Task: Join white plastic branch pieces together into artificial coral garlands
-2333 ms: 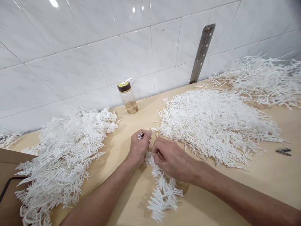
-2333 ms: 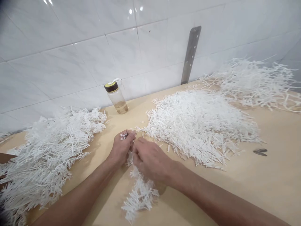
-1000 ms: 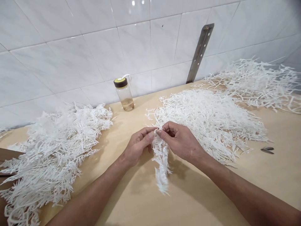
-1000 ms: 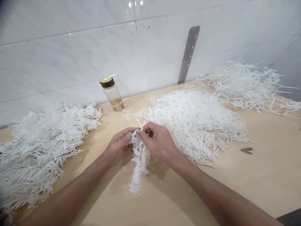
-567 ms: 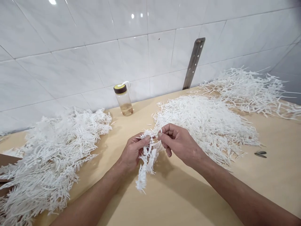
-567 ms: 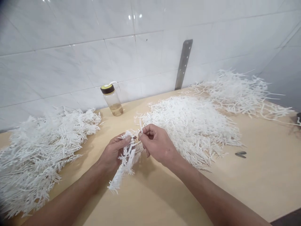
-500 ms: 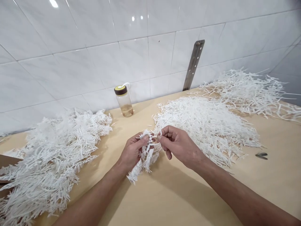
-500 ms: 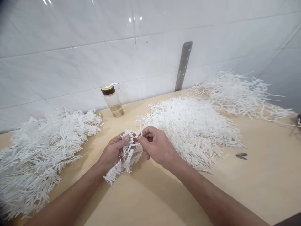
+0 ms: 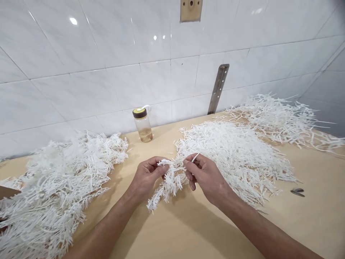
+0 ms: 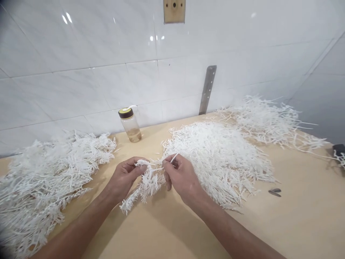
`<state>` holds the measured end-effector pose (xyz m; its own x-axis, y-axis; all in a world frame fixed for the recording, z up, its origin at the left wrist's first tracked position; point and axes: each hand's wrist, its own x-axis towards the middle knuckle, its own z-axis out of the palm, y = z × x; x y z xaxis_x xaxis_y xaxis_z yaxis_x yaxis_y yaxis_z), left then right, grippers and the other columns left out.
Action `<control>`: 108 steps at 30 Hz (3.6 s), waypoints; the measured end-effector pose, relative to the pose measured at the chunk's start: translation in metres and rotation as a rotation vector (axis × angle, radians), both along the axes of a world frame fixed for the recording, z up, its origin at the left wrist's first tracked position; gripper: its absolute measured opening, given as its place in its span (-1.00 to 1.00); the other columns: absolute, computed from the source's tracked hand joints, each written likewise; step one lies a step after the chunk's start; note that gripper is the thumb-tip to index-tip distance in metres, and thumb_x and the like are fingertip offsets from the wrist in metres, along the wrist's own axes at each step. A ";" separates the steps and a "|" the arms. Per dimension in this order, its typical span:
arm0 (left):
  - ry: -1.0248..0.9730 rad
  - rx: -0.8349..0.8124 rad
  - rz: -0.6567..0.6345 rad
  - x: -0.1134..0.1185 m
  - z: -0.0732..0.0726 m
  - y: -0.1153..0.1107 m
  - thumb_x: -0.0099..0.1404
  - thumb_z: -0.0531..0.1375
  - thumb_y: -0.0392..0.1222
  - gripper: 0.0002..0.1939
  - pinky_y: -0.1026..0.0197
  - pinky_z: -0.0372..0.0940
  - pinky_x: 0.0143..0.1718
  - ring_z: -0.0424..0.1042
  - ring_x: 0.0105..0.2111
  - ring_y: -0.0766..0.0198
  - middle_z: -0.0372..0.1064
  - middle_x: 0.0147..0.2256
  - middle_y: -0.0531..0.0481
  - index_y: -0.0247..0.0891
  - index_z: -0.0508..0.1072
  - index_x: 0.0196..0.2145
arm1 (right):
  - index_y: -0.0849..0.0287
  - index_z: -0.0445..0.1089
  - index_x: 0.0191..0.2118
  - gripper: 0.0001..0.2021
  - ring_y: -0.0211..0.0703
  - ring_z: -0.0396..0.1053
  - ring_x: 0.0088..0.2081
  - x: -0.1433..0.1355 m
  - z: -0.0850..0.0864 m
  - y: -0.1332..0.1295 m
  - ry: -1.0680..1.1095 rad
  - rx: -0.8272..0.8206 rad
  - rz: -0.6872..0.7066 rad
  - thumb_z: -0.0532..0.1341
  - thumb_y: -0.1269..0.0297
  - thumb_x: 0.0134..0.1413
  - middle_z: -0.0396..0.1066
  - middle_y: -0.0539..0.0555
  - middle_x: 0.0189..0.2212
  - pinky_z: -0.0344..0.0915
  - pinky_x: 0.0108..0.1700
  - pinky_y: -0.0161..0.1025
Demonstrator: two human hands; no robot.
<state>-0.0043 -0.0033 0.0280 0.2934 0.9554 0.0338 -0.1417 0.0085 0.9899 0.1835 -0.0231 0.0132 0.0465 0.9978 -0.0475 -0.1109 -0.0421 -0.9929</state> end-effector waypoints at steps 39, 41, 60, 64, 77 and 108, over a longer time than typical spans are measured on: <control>-0.298 -0.281 -0.159 -0.006 0.002 0.004 0.15 0.36 -0.08 -0.73 0.26 0.25 -0.45 0.34 -0.55 0.30 0.21 -0.64 0.11 -0.28 0.37 -0.47 | 0.18 0.46 -0.19 -0.65 -0.38 0.28 -0.66 0.024 0.028 -0.005 -0.288 0.240 0.038 0.18 -0.03 0.22 0.44 0.02 -0.43 0.24 -0.62 -0.33; -0.344 -0.262 -0.170 -0.010 0.006 0.006 0.15 0.34 -0.10 -0.73 0.23 0.29 -0.40 0.39 -0.48 0.24 0.21 -0.63 0.09 -0.27 0.35 -0.51 | 0.19 0.44 -0.28 -0.66 -0.39 0.23 -0.67 0.028 0.027 -0.001 -0.243 0.222 -0.063 0.19 -0.03 0.21 0.40 -0.01 -0.49 0.20 -0.62 -0.33; -0.327 -0.297 -0.221 -0.008 -0.004 0.004 0.14 0.33 -0.08 -0.74 0.23 0.26 -0.43 0.38 -0.50 0.26 0.26 -0.57 0.06 -0.26 0.35 -0.46 | 0.19 0.32 -0.31 -0.66 -0.39 0.19 -0.64 0.007 0.007 -0.003 -0.019 0.044 0.443 0.27 -0.03 0.14 0.24 -0.12 -0.59 0.18 -0.60 -0.36; -0.309 -0.331 -0.208 -0.009 -0.006 0.006 0.13 0.35 -0.12 -0.77 0.26 0.27 -0.49 0.40 -0.52 0.29 0.36 -0.51 0.03 -0.28 0.41 -0.40 | 0.19 0.31 -0.33 -0.66 -0.46 0.08 -0.68 0.009 0.007 -0.003 -0.030 0.054 0.398 0.30 -0.01 0.10 0.20 -0.15 -0.57 0.08 -0.62 -0.37; -0.316 -0.396 -0.310 -0.020 -0.012 0.016 0.19 0.29 -0.02 -0.72 0.38 0.12 -0.75 0.28 -0.71 0.41 0.40 -0.52 0.03 -0.31 0.41 -0.35 | 0.14 0.31 -0.35 -0.67 -0.45 0.05 -0.64 0.011 0.012 -0.003 0.087 0.046 0.220 0.35 0.00 0.04 0.14 -0.15 -0.53 0.04 -0.65 -0.38; -0.182 -0.311 -0.397 -0.025 -0.010 0.015 0.20 0.30 0.01 -0.69 0.38 0.07 -0.75 0.31 -0.73 0.40 0.47 -0.48 -0.02 -0.31 0.41 -0.32 | 0.20 0.45 -0.19 -0.59 -0.29 0.11 -0.71 0.022 0.033 -0.011 -0.384 0.086 -0.032 0.26 -0.07 0.02 0.16 -0.14 -0.79 0.07 -0.62 -0.33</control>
